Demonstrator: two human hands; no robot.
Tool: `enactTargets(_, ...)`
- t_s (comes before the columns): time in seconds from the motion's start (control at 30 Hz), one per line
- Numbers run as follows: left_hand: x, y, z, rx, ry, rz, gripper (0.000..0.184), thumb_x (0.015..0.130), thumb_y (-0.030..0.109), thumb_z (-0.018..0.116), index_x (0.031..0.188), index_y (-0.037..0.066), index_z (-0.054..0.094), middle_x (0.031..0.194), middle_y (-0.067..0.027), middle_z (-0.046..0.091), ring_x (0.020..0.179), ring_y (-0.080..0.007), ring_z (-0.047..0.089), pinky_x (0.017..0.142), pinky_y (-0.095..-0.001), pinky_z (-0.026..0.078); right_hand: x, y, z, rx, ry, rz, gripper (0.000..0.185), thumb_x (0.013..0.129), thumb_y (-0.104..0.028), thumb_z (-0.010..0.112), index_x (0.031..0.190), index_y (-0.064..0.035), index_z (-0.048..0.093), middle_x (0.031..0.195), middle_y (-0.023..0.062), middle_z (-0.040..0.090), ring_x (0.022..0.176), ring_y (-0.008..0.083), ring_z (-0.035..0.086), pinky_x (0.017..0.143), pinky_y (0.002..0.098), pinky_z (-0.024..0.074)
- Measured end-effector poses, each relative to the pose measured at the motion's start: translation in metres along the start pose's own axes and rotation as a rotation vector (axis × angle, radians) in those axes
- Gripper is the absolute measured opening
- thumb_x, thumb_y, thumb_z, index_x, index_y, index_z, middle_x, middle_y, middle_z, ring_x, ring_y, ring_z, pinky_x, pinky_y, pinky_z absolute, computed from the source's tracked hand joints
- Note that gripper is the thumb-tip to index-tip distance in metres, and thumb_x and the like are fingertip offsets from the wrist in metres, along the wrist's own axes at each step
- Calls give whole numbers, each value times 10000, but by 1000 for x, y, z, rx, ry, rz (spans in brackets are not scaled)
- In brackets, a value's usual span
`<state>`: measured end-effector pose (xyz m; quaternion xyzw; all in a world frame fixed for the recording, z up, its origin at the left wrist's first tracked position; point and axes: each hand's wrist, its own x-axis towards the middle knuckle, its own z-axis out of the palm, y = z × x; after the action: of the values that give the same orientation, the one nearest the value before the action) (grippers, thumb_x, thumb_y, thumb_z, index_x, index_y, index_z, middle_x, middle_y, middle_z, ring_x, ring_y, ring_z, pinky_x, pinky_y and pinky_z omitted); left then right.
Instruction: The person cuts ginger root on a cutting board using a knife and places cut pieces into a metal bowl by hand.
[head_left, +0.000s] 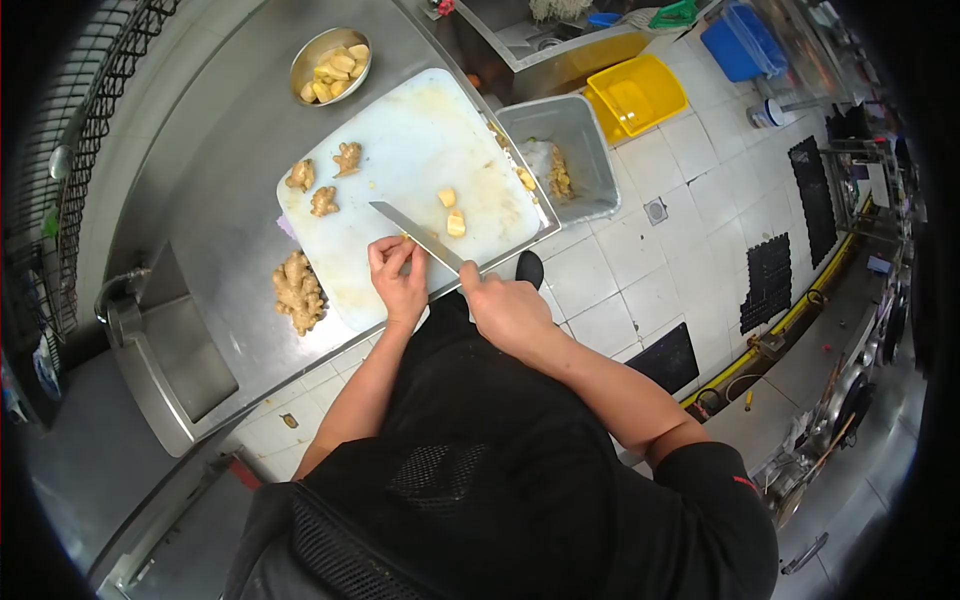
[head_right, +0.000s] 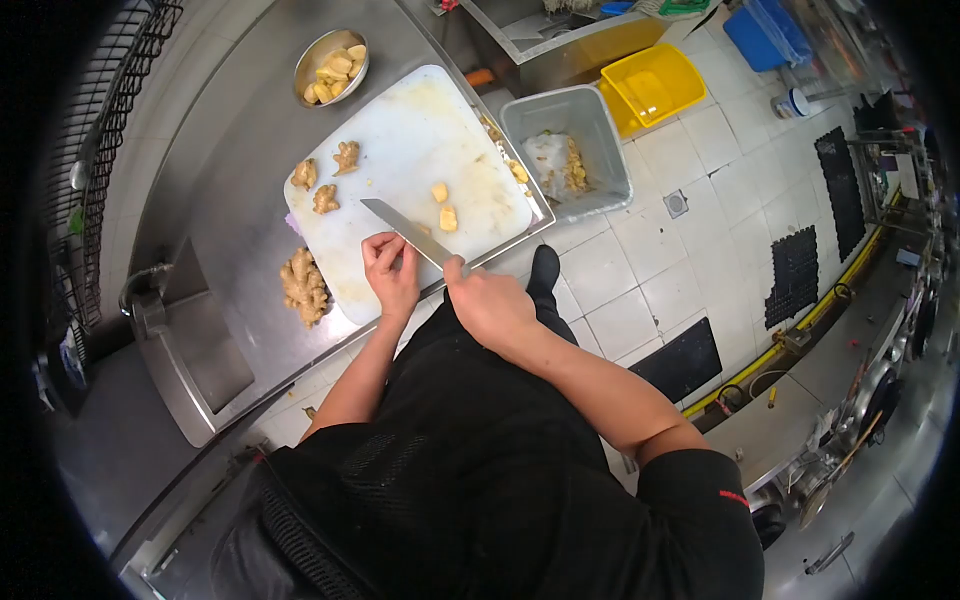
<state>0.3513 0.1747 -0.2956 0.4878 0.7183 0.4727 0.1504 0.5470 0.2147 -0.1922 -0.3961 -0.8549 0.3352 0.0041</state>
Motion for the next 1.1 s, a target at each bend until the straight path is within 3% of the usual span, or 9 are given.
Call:
enactTargets(0.37, 4, 11, -2, 12, -7, 5, 204, 888, 77, 774, 1090, 43, 780, 1015, -103, 570, 845, -177, 627, 746, -290, 547, 26, 2, -17, 69, -105, 53, 262, 876, -70, 583, 1100, 48, 515, 805, 267, 695, 739, 430, 709, 648, 529, 560)
enactTargets(0.47, 4, 11, 2, -12, -6, -3, 216, 890, 80, 772, 1104, 51, 778, 1022, -103, 560, 848, -177, 619, 753, -291, 546, 27, 13, -12, 171, -150, 106, 309, 880, -89, 589, 1137, 62, 506, 807, 295, 681, 805, 470, 691, 716, 549, 552)
enactTargets(0.53, 3, 12, -1, -29, -12, -21, 228, 890, 78, 770, 1117, 53, 773, 1026, -103, 554, 849, -180, 616, 759, -292, 546, 47, 30, 12, 410, -60, 115, 355, 867, -108, 596, 1166, 70, 523, 845, 314, 674, 879, 485, 673, 786, 541, 533)
enactTargets(0.67, 6, 16, -17, 14, -132, 9, 267, 912, 40, 720, 1179, 37, 729, 1116, -122, 573, 876, -188, 624, 781, -292, 549, 60, 47, 4, 593, -96, 102, 339, 848, -103, 571, 1150, 49, 584, 917, 301, 678, 908, 473, 659, 820, 504, 511)
enactTargets(0.83, -2, 6, -34, 0, -162, 87, 251, 927, 15, 681, 1177, 7, 700, 1232, -144, 600, 910, -202, 643, 778, -290, 551, 41, 68, -11, 598, -82, 107, 281, 853, -105, 568, 1093, 41, 587, 888, 300, 663, 870, 465, 649, 804, 478, 518)
enactTargets(0.9, -2, 7, -35, -71, -146, 82, 233, 925, 16, 685, 1157, -7, 697, 1227, -149, 616, 918, -209, 645, 765, -290, 548, 36, 81, -13, 528, 7, 194, 312, 880, -101, 571, 1163, 28, 589, 800, 261, 664, 740, 396, 669, 695, 448, 513)
enactTargets(1.0, 3, 11, -33, -52, -127, 116, 235, 918, 48, 719, 1142, -17, 695, 1215, -158, 619, 884, -183, 650, 721, -291, 547, 29, 92, -18, 417, 275, 189, 292, 895, -90, 557, 1155, 41, 581, 808, 305, 662, 765, 464, 668, 700, 502, 518)
enactTargets(1.03, 6, 15, -31, -54, -115, 114, 235, 918, 48, 719, 1142, -17, 695, 1215, -158, 619, 884, -183, 650, 721, -291, 547, 29, 89, -22, 409, 271, 181, 292, 895, -90, 557, 1155, 41, 581, 808, 305, 662, 765, 464, 668, 700, 502, 518)
enactTargets(1.1, 13, 21, -27, 9, -109, -169, 251, 901, 114, 768, 1097, -28, 702, 1156, -155, 648, 816, -147, 653, 668, -286, 538, 25, 81, -31, 149, 347, 396, 282, 905, -79, 544, 1150, 60, 558, 806, 326, 654, 781, 504, 650, 705, 562, 509)
